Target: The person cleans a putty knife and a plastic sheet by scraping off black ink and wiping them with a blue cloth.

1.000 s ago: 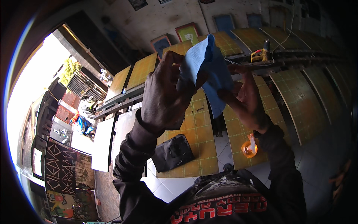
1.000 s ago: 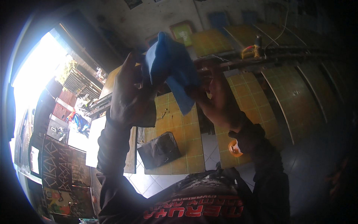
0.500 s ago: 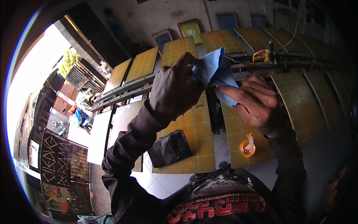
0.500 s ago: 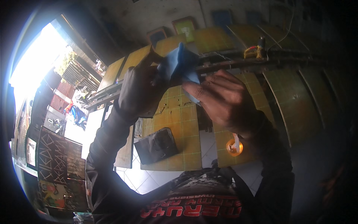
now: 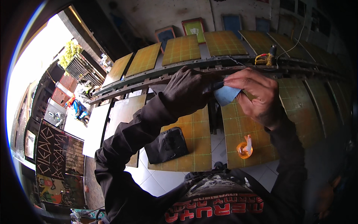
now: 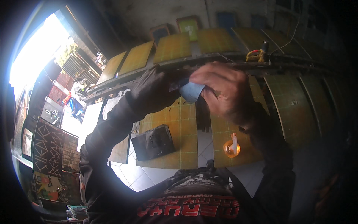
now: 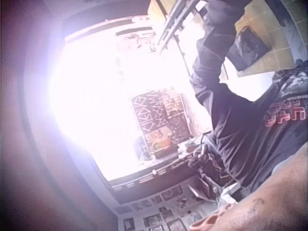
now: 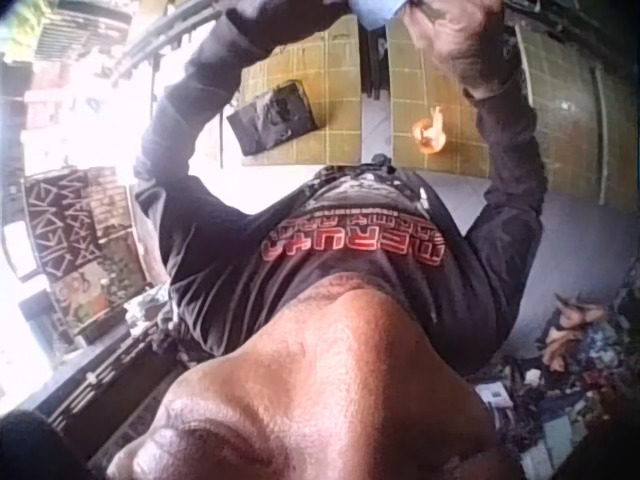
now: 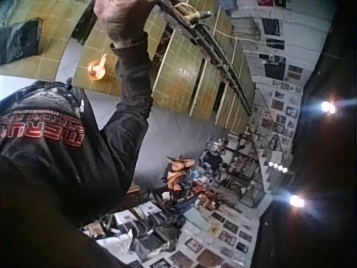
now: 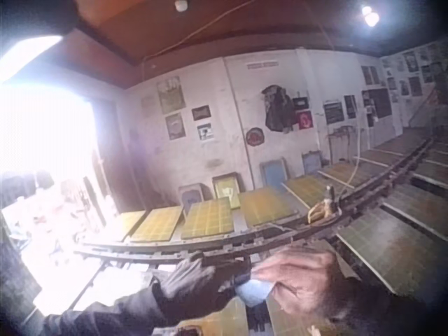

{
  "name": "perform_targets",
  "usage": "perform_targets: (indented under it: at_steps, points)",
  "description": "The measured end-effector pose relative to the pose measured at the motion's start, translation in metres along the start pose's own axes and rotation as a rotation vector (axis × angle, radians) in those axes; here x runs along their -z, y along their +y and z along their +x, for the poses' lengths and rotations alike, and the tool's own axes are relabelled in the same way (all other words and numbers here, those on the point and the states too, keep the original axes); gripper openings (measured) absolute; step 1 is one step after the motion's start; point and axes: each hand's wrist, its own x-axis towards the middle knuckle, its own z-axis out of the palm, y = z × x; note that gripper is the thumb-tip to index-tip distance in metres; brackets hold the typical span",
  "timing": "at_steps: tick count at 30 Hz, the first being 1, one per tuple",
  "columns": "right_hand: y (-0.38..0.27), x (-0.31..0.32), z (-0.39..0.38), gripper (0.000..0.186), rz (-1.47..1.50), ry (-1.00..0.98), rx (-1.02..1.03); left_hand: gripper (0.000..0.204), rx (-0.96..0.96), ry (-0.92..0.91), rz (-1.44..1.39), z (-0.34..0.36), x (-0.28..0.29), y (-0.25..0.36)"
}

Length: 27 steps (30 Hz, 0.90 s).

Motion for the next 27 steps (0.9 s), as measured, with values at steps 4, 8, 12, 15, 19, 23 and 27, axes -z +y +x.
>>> perform_targets:
  at_steps: [4, 8, 12, 15, 19, 23, 27]
  points:
    - [0.019, -0.016, -0.013, 0.017, 0.382, 0.148, -0.337, 0.039, -0.020, -0.218, 0.043, 0.000, -0.014, -0.009]
    - [0.029, -0.039, -0.035, 0.013, 0.606, 0.286, -0.683, 0.049, -0.176, -0.028, 0.155, -0.029, -0.063, -0.022]
    - [0.026, -0.074, -0.085, 0.010, 0.706, 0.413, -0.992, 0.048, -0.041, -0.001, 0.007, -0.064, -0.108, -0.011]
    - [0.017, -0.089, -0.130, 0.013, 0.761, 0.491, -1.251, 0.043, 0.179, -0.117, -0.123, -0.078, -0.126, 0.018]
    - [-0.005, -0.096, -0.154, 0.016, 0.856, 0.562, -1.416, 0.063, 0.247, -0.007, -0.191, -0.096, -0.146, 0.027]
    - [-0.038, -0.080, -0.161, 0.019, 1.059, 0.419, -1.456, 0.060, 0.324, -0.126, -0.315, -0.115, -0.155, 0.033]
    - [-0.061, -0.055, -0.167, 0.035, 1.371, 0.400, -1.539, 0.050, 0.310, 0.086, -0.462, -0.139, -0.168, 0.049]
